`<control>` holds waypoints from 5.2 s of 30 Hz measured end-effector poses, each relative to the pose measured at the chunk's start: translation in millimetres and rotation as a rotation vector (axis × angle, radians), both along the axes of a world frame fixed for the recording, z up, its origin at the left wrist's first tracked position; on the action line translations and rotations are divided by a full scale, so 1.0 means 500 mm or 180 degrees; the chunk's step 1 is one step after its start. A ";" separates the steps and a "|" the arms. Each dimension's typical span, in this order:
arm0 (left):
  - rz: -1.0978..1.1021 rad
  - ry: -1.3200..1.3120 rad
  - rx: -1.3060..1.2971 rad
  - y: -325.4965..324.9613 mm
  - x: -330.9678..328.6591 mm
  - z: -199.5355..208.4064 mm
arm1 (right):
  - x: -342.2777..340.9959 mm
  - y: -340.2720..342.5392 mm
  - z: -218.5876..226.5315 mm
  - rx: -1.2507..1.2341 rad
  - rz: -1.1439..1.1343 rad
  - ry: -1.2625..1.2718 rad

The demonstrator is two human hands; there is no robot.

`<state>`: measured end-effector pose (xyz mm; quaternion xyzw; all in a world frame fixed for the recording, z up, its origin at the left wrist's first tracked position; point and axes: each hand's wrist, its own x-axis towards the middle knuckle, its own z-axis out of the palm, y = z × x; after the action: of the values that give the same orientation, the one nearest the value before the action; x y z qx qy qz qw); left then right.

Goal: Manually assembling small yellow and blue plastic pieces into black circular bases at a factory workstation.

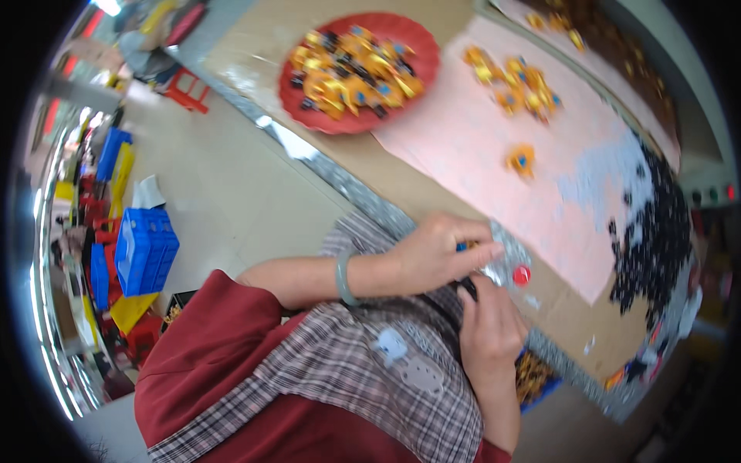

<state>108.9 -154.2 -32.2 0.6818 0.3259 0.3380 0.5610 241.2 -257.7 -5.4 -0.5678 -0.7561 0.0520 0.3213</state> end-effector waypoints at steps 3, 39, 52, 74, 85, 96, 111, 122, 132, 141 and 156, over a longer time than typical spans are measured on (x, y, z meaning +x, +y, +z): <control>0.0725 0.0017 0.1043 0.056 -0.058 0.046 | 0.004 -0.008 0.038 -0.0822 -0.0535 0.0893; 0.3587 0.0953 0.1828 0.140 -0.332 -0.118 | 0.084 0.236 0.095 -0.0602 0.0771 -0.0282; 0.3565 0.0947 0.1893 0.138 -0.335 -0.110 | 0.187 0.351 -0.087 -0.1426 0.0681 0.0366; 0.2557 0.0709 0.3001 0.136 -0.256 0.025 | 0.205 0.100 0.068 -0.0920 -0.0801 0.0278; 0.0281 0.1029 0.2354 0.211 0.060 -0.018 | 0.271 -0.004 0.024 -0.0866 -0.1441 0.0640; -0.0044 0.1226 0.2158 0.232 0.090 -0.019 | 0.313 0.034 -0.030 -0.0353 -0.1739 0.0644; 0.0192 0.0121 -0.0047 0.201 0.047 -0.030 | 0.391 0.158 -0.053 0.0018 -0.2114 -0.0367; 0.0083 -0.0580 -0.0994 0.165 0.029 0.013 | 0.411 0.175 -0.041 -0.0534 -0.1894 -0.0227; -0.1160 -0.1460 -0.2985 0.109 0.048 0.051 | 0.244 0.102 0.046 -0.0788 -0.0319 0.2460; -0.1734 -0.0825 -0.2460 0.068 0.049 0.038 | 0.185 0.116 0.055 -0.0639 0.0839 0.1910; -0.0328 -0.0138 0.0816 0.053 0.040 0.040 | 0.132 0.089 0.020 -0.1764 -0.0297 0.3838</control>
<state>129.1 -127.7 -12.3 0.7562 0.2324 0.3623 0.4928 307.2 -213.0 4.5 -0.5330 -0.3773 0.5390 0.5320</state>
